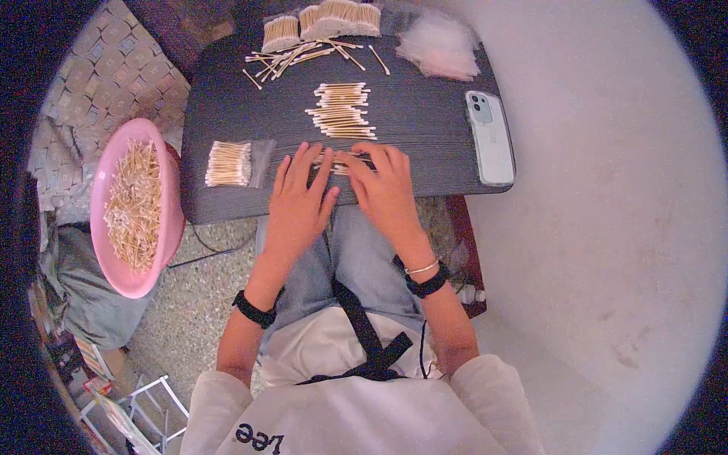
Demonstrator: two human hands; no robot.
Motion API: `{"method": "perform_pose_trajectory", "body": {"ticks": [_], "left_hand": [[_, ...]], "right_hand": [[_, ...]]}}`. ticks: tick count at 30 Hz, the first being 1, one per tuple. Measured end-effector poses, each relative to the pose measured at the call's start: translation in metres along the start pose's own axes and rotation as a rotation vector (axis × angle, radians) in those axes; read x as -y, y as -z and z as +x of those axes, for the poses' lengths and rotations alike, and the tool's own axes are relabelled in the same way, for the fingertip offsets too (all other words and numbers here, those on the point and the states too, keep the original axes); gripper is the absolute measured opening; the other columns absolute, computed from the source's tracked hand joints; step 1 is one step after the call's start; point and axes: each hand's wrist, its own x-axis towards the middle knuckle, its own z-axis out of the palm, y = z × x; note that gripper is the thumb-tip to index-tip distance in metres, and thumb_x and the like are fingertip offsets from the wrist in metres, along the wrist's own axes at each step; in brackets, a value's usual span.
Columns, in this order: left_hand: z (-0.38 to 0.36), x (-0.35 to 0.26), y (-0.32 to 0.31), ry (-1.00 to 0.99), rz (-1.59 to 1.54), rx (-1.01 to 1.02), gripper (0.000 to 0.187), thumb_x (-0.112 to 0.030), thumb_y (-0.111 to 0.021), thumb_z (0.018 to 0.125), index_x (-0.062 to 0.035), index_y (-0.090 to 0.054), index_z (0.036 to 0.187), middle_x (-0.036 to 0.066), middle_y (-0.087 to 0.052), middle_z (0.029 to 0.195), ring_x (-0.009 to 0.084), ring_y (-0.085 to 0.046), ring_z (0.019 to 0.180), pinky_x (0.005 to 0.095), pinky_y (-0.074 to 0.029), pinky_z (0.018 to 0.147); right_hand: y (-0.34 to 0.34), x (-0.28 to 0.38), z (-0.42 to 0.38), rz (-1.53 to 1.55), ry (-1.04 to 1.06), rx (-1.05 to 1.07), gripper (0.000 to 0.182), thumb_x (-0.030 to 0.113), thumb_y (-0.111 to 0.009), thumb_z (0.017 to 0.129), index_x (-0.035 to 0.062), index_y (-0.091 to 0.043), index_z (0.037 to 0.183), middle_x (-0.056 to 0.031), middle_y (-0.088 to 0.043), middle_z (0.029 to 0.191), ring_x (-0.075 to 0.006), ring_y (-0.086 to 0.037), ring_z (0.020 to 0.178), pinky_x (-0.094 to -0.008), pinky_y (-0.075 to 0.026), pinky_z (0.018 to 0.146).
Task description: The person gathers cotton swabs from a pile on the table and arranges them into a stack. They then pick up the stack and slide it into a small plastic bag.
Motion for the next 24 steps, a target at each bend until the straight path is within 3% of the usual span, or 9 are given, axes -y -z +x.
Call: {"method": "perform_pose_trajectory", "body": {"ticks": [5,14,24], "left_hand": [[0.005,-0.004,-0.002,0.001,-0.062,-0.049,0.054,-0.027,-0.059,0.091,-0.0081,-0.047,0.141,0.017,-0.046,0.133,0.0391,-0.041,0.130,0.0516,-0.030,0.112],[0.008,-0.006,-0.007,-0.001,-0.006,-0.084,0.056,-0.026,-0.060,0.091,-0.0100,-0.046,0.143,0.018,-0.044,0.136,0.0400,-0.040,0.130,0.0518,-0.030,0.111],[0.002,-0.002,-0.009,-0.077,0.026,-0.054,0.054,-0.022,-0.059,0.091,-0.0092,-0.046,0.142,0.014,-0.043,0.145,0.0299,-0.037,0.138,0.0499,-0.027,0.114]], "right_hand": [[0.007,-0.001,0.007,0.056,-0.057,0.022,0.027,0.012,-0.066,0.084,0.0097,-0.068,0.110,-0.0054,-0.059,0.106,-0.0284,-0.051,0.103,-0.0432,-0.041,0.090],[0.014,-0.012,0.028,0.154,-0.005,0.108,0.014,0.015,-0.066,0.084,0.0043,-0.069,0.091,-0.0105,-0.062,0.094,-0.0301,-0.057,0.090,-0.0400,-0.048,0.080],[0.008,-0.016,0.032,0.083,0.074,0.108,0.013,0.009,-0.063,0.087,0.0019,-0.065,0.097,-0.0098,-0.061,0.092,-0.0297,-0.057,0.088,-0.0383,-0.048,0.078]]}}
